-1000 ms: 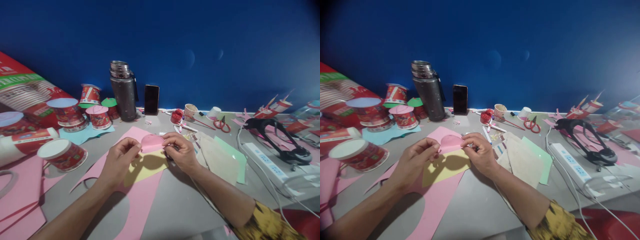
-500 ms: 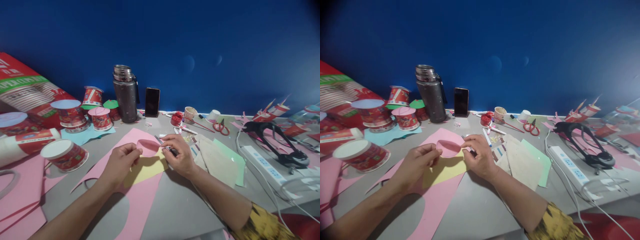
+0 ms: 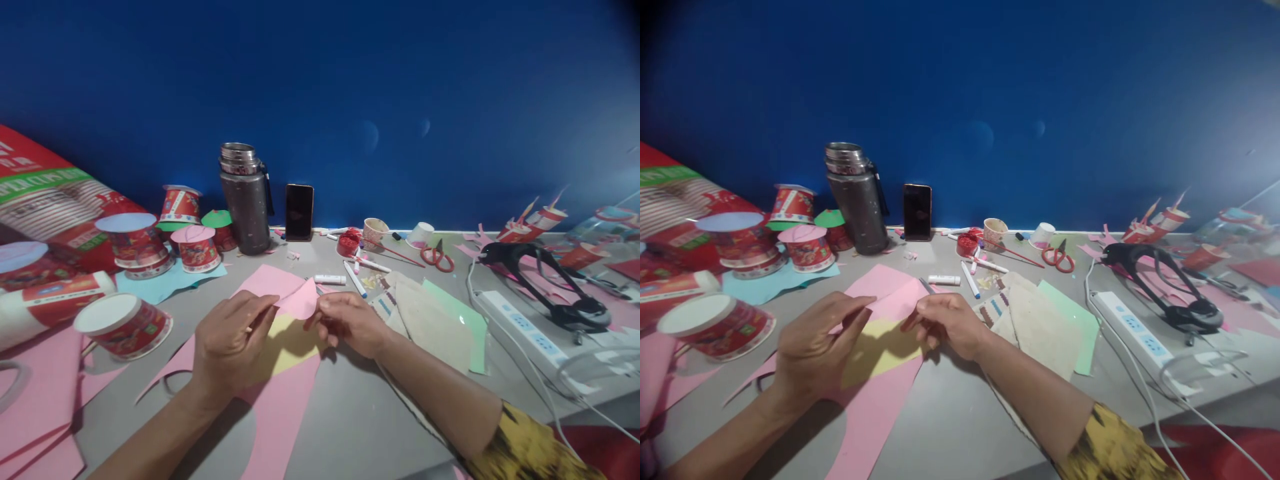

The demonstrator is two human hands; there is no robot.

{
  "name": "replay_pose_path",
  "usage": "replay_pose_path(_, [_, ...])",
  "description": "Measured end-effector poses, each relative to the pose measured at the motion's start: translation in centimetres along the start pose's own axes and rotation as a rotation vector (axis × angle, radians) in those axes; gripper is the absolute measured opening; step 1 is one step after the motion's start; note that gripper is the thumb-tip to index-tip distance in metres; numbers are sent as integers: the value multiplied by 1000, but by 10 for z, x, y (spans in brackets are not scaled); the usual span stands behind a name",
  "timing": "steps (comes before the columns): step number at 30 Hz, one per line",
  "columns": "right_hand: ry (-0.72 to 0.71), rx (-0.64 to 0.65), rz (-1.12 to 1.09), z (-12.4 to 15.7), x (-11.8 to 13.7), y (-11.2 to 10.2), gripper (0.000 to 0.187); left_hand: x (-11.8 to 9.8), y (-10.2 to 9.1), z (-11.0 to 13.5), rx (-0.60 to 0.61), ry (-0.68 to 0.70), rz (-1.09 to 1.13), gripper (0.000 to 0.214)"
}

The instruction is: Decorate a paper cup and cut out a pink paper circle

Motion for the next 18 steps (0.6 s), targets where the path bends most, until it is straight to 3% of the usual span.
replay_pose_path(2, [27, -1, -94, 0, -2, 2, 49, 0, 0, 0, 1, 3, 4, 21])
replay_pose_path(4, [15, -46, -89, 0, -2, 2, 50, 3, 1, -1, 3, -91, 51, 19])
replay_pose_path(6, [-18, -78, -24, 1, 1, 3, 48, 12, 6, -1, 62, -328, 170, 18])
replay_pose_path(9, [-76, -113, 102, 3, 5, 2, 41, 22, 23, 6, 252, -711, 482, 28])
replay_pose_path(11, [-95, -161, 166, 3, 7, 0, 36, 20, 34, 11, 361, -848, 731, 41])
replay_pose_path(14, [-102, -230, 202, 2, 5, -5, 32, 15, 43, 15, 416, -912, 995, 45])
replay_pose_path(18, [-80, -203, 227, 1, 1, -2, 29, 18, 42, 16, 379, -891, 911, 38])
Point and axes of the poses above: each hand's wrist, its own z-axis away from the middle knuckle, its own y-axis out of the palm, x = y × z, the point moved 5 cm from there along -z, towards the middle knuckle, and after that the axes turned 2 degrees about -z, right-handed, at the moved point
